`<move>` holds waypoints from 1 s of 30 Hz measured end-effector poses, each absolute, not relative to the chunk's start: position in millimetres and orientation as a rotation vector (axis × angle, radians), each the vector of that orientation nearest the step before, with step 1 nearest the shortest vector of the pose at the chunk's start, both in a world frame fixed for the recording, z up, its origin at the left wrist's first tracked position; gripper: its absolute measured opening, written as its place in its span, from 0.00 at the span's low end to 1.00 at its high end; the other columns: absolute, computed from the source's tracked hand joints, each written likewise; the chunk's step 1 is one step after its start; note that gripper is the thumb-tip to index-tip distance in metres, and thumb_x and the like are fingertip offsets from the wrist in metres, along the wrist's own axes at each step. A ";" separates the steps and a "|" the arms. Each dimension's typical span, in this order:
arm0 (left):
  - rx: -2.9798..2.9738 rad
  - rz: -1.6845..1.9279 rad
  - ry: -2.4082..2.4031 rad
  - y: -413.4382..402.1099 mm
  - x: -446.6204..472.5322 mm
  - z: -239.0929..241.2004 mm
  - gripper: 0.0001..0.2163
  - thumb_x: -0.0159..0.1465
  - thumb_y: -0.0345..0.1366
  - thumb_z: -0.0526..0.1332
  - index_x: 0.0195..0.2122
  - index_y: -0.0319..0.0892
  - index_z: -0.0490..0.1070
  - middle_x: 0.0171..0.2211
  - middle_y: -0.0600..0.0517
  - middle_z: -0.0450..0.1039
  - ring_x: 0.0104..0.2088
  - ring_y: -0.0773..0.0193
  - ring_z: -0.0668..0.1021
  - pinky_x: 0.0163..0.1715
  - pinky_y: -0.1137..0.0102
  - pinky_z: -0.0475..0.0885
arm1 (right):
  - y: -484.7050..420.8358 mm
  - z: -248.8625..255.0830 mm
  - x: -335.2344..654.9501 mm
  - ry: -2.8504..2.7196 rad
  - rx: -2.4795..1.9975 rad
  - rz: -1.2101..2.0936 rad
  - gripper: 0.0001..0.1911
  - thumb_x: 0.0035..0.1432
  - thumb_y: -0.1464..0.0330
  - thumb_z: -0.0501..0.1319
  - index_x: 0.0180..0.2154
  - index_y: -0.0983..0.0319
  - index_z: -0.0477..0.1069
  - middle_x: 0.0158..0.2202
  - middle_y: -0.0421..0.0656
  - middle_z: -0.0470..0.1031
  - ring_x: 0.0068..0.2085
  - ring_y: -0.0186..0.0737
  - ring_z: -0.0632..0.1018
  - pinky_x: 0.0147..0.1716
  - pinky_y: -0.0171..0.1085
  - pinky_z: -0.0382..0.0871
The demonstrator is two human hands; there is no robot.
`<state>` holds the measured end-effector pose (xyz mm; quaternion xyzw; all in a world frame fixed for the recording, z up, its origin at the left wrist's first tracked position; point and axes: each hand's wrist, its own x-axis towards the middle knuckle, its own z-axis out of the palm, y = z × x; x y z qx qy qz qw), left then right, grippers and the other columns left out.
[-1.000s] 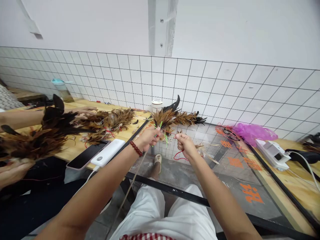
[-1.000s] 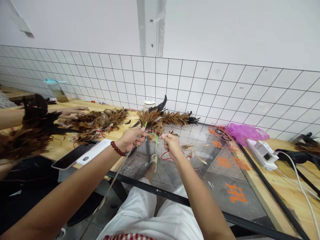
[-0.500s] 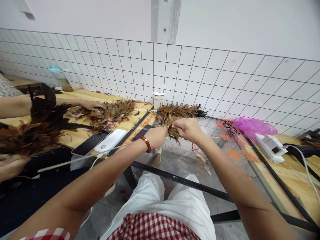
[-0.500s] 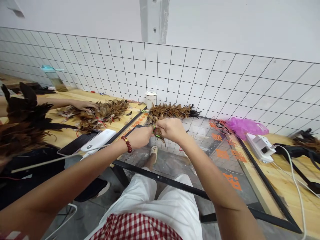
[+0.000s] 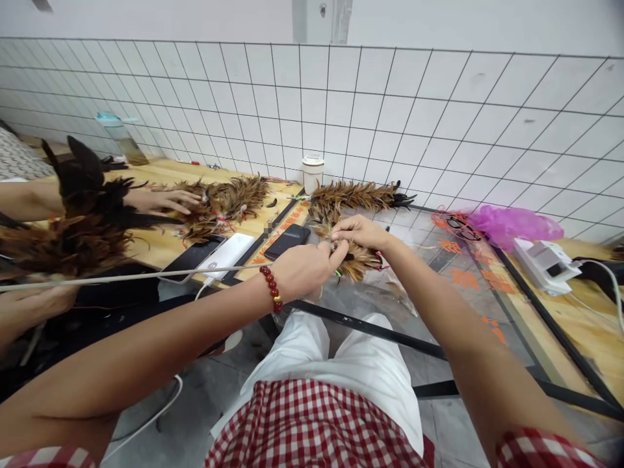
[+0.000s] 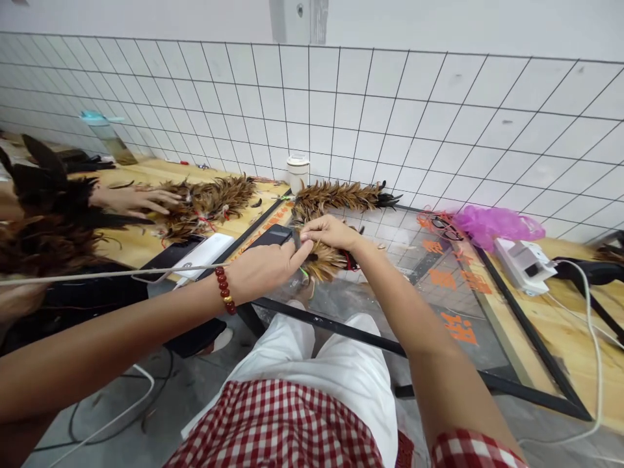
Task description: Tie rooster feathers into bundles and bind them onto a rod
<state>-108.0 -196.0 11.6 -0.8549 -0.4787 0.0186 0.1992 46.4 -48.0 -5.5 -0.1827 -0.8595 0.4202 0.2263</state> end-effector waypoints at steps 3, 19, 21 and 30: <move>-2.478 0.110 -1.289 -198.2 -109.8 11.3 0.19 0.65 0.26 0.45 0.55 0.33 0.63 0.32 0.41 0.71 0.29 0.57 0.78 0.27 0.68 0.67 | -53.0 -3.8 35.8 -2.398 -0.440 1.291 0.14 0.50 0.59 0.64 0.29 0.65 0.77 0.29 0.41 0.77 0.32 0.35 0.75 0.37 0.35 0.68; -2.716 -1.945 -2.181 -146.9 -140.6 58.6 0.07 0.62 0.34 0.55 0.28 0.39 0.62 0.21 0.55 0.61 0.18 0.74 0.61 0.16 0.78 0.54 | -48.3 -58.2 115.6 -1.928 -0.976 1.279 0.14 0.51 0.59 0.62 0.27 0.64 0.73 0.14 0.30 0.52 0.17 0.27 0.52 0.16 0.30 0.44; -2.574 -2.473 -2.302 -136.1 -139.7 59.1 0.06 0.61 0.33 0.57 0.28 0.39 0.62 0.21 0.56 0.60 0.15 0.77 0.56 0.13 0.80 0.47 | -62.4 -62.8 115.0 -1.887 -1.009 1.228 0.15 0.51 0.57 0.62 0.27 0.64 0.72 0.15 0.31 0.53 0.18 0.27 0.53 0.19 0.31 0.45; -2.022 -3.257 -2.425 -116.4 -163.2 19.0 0.03 0.61 0.27 0.55 0.30 0.35 0.65 0.25 0.52 0.66 0.14 0.80 0.57 0.09 0.84 0.47 | -77.4 -46.3 111.2 -2.426 -0.814 1.691 0.17 0.52 0.56 0.63 0.36 0.62 0.77 0.34 0.42 0.76 0.36 0.37 0.74 0.40 0.36 0.66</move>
